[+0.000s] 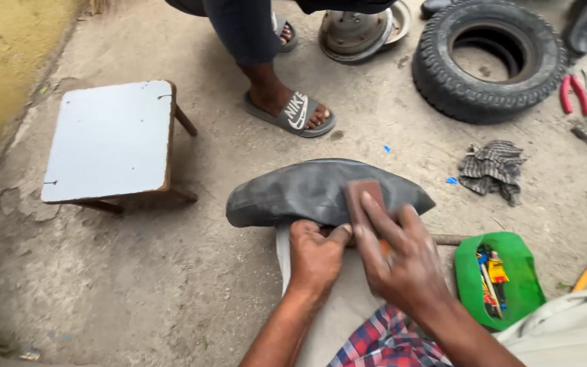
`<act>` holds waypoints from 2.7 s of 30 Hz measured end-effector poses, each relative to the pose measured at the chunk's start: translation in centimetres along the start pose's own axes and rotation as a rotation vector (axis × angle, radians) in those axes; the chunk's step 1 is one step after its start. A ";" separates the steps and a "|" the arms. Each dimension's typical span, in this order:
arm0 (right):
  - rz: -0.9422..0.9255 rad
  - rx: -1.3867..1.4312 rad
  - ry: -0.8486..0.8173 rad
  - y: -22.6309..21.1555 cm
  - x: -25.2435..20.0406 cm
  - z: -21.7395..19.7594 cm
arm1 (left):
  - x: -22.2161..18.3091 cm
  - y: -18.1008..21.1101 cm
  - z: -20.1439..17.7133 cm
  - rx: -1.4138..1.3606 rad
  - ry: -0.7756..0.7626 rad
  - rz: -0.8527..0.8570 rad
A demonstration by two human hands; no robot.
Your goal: Patching a hole in an inner tube by sanding the area, applying adhesive, and pressing on a rubber patch.
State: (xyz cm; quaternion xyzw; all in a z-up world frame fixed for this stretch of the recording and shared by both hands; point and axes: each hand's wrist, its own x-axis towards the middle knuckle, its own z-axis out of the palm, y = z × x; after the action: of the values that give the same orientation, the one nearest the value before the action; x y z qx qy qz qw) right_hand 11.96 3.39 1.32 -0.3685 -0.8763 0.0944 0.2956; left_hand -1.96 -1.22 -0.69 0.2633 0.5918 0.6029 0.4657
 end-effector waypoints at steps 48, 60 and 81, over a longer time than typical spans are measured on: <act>0.241 -0.017 -0.024 0.7 5.4 -0.7 | -0.7 1.1 0.3 0.065 -0.059 -0.021; 0.034 0.031 -0.003 -0.3 6.2 -1.1 | -0.4 -0.1 0.0 0.004 -0.083 0.032; -0.045 0.092 0.004 0.2 1.5 -0.6 | -0.3 -0.6 -0.8 0.260 -0.065 0.175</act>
State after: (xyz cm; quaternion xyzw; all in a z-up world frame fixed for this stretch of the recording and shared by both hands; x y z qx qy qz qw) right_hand 11.66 4.53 2.41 -0.3349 -0.8786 0.1271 0.3159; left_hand -2.43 -1.92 -1.30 0.3913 0.6244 0.5507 0.3920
